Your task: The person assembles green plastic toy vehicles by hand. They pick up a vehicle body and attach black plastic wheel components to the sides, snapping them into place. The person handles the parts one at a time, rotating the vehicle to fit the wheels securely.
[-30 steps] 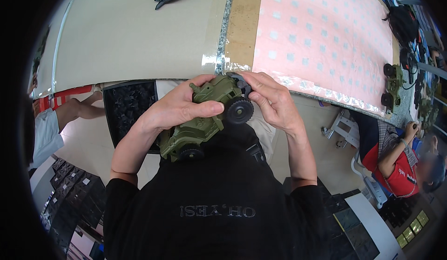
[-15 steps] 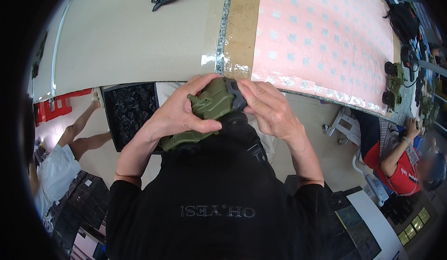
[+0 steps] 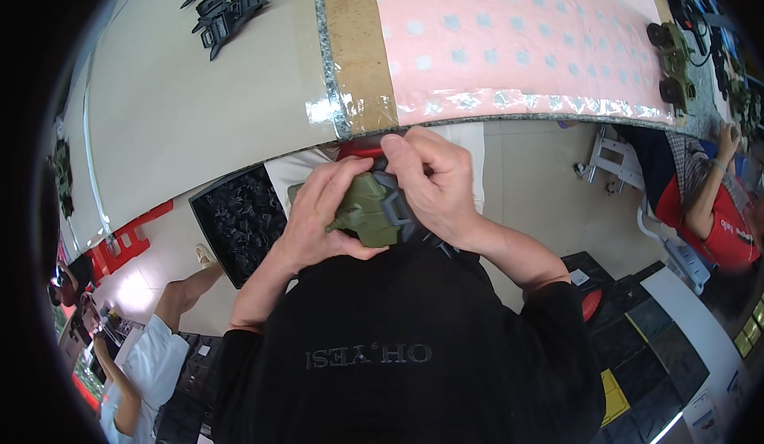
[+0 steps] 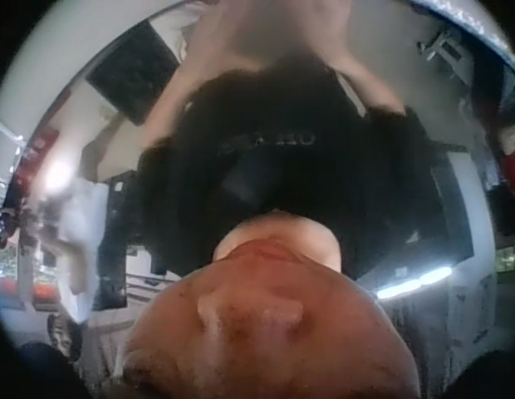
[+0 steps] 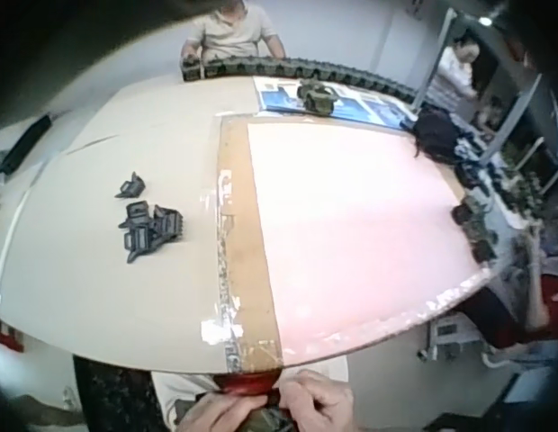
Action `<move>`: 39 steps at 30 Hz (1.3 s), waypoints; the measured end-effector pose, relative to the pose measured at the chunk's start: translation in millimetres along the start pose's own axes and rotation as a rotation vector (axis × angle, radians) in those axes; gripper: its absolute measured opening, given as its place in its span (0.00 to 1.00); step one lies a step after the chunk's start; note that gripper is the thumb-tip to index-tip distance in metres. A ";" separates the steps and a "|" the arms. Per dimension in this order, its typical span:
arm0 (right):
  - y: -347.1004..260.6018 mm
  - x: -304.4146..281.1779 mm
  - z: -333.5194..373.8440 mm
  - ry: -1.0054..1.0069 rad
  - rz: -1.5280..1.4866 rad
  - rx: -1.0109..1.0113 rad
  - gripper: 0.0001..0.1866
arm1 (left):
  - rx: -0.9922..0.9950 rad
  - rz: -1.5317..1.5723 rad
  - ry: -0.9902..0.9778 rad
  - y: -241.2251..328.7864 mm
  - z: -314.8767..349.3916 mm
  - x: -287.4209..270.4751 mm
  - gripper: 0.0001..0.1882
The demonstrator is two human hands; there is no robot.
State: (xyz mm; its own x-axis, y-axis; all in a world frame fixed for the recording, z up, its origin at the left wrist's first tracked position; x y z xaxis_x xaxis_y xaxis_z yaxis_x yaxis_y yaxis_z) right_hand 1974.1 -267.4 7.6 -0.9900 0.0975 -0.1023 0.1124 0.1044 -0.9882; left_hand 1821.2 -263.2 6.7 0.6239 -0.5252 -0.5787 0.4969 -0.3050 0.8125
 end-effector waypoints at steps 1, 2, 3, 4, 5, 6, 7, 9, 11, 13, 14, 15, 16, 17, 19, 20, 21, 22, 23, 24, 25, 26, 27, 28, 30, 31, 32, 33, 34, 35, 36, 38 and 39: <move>6.2 0.2 2.5 0.000 -0.004 -0.011 0.17 | 0.000 -0.002 0.000 2.1 -0.8 1.3 0.49; 13.9 0.3 5.1 0.000 -0.007 -0.022 0.16 | 0.000 -0.005 0.000 4.0 -1.7 2.5 0.49; 19.6 0.9 5.6 -0.006 -0.015 -0.033 0.15 | -0.007 -0.010 0.004 4.8 -1.1 4.0 0.49; 18.8 1.5 3.4 -0.023 0.052 -0.091 0.15 | -0.046 0.006 -0.021 3.2 -0.1 7.1 0.49; 20.0 2.9 0.6 -0.009 0.056 -0.152 0.15 | -0.085 0.022 -0.046 1.1 1.3 10.5 0.50; 22.2 5.4 -2.1 0.005 0.062 -0.214 0.15 | -0.122 0.039 -0.071 -1.3 2.3 13.4 0.50; 22.9 6.4 -1.3 0.020 0.068 -0.275 0.16 | -0.128 0.024 -0.085 -2.3 3.3 15.3 0.50; 37.3 12.0 8.6 -0.060 -0.047 -0.122 0.18 | -0.138 -0.007 -0.115 -4.3 5.7 19.4 0.51; 48.4 15.8 20.3 -0.136 -0.114 -0.004 0.20 | -0.120 -0.017 -0.119 -5.5 9.0 25.1 0.50; 57.9 17.2 31.5 -0.208 -0.135 0.081 0.21 | -0.105 -0.031 -0.137 -6.2 11.0 29.2 0.50; 59.2 17.2 34.5 -0.203 -0.125 0.070 0.21 | -0.099 -0.039 -0.153 -6.8 11.3 30.6 0.50; 60.5 17.1 37.7 -0.198 -0.115 0.059 0.21 | -0.093 -0.048 -0.169 -7.2 12.0 32.3 0.50; 60.9 16.9 40.4 -0.194 -0.106 0.048 0.21 | -0.098 -0.051 -0.190 -7.6 12.8 34.1 0.50; 60.8 17.2 42.4 -0.193 -0.115 0.053 0.21 | -0.104 -0.054 -0.211 -7.8 13.5 35.5 0.50; 59.0 18.1 43.2 -0.192 -0.134 0.059 0.20 | -0.096 -0.069 -0.222 -9.3 15.9 36.5 0.50; 56.7 20.1 42.8 -0.202 -0.116 0.030 0.20 | -0.083 -0.080 -0.213 -11.3 18.4 37.0 0.49; 54.8 22.9 41.7 -0.212 -0.096 0.001 0.20 | -0.070 -0.090 -0.204 -12.7 20.1 37.8 0.49; 52.9 24.5 40.8 -0.223 -0.077 -0.028 0.20 | -0.076 -0.081 -0.196 -13.2 20.6 38.5 0.49; 54.2 24.5 40.7 -0.237 -0.089 0.012 0.20 | -0.082 -0.073 -0.188 -13.1 20.9 39.5 0.48; 55.4 24.5 40.5 -0.251 -0.103 0.050 0.20 | -0.089 -0.066 -0.180 -13.6 21.6 39.5 0.48; 57.6 25.1 40.9 -0.265 -0.117 0.089 0.19 | -0.085 -0.073 -0.171 -14.5 22.2 39.6 0.48; 59.3 26.5 41.0 -0.288 -0.107 0.077 0.21 | -0.081 -0.081 -0.161 -16.1 22.5 39.9 0.48; 61.9 27.3 40.6 -0.310 -0.095 0.062 0.22 | -0.074 -0.089 -0.150 -16.9 22.3 40.1 0.48; 63.2 28.5 41.1 -0.332 -0.083 0.048 0.23 | -0.087 -0.081 -0.154 -17.9 23.0 40.9 0.48; 62.6 27.1 39.6 -0.277 -0.077 0.022 0.21 | -0.107 -0.074 -0.161 -19.1 22.8 39.7 0.47; 60.6 27.0 37.2 -0.248 -0.074 0.005 0.20 | -0.104 -0.048 -0.153 -18.2 21.7 36.4 0.47; 57.3 29.0 35.8 -0.269 -0.068 0.041 0.21 | -0.100 -0.022 -0.144 -17.0 20.9 33.1 0.47; 48.5 30.4 31.1 -0.285 -0.059 0.071 0.22 | -0.089 0.001 -0.136 -16.1 18.2 28.7 0.47; 42.1 31.4 27.0 -0.300 -0.051 0.101 0.24 | -0.094 0.052 -0.138 -17.6 16.4 24.2 0.47; 39.9 31.7 23.7 -0.282 -0.109 0.138 0.25 | -0.081 0.059 -0.125 -18.6 14.4 20.9 0.47; 38.6 34.7 20.6 -0.265 -0.177 0.171 0.27 | -0.073 0.058 -0.113 -21.2 14.2 16.6 0.47; 34.9 37.0 13.2 -0.338 -0.298 0.226 0.31 | -0.083 0.073 -0.107 -30.0 14.9 11.8 0.49; 29.9 35.7 9.5 -0.356 -0.322 0.208 0.31 | -0.074 0.120 -0.082 -33.2 15.5 6.7 0.50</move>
State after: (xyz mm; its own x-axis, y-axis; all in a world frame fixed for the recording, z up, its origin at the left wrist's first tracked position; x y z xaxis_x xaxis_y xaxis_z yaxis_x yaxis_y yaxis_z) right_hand 1941.3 -270.2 -26.7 -0.9435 -0.2534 0.2135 -0.1859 -0.1285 -0.9741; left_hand 1799.6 -268.8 -23.1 0.6317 -0.6186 -0.4672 0.4664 -0.1782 0.8664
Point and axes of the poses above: each hand's wrist, its own z-axis away from the middle knuckle, its own x-axis out of the palm, y = z × x, the point moved 6 cm from there along -z, towards the middle knuckle, and after that the axes turned 12 degrees about -x, right-handed, at the moved point
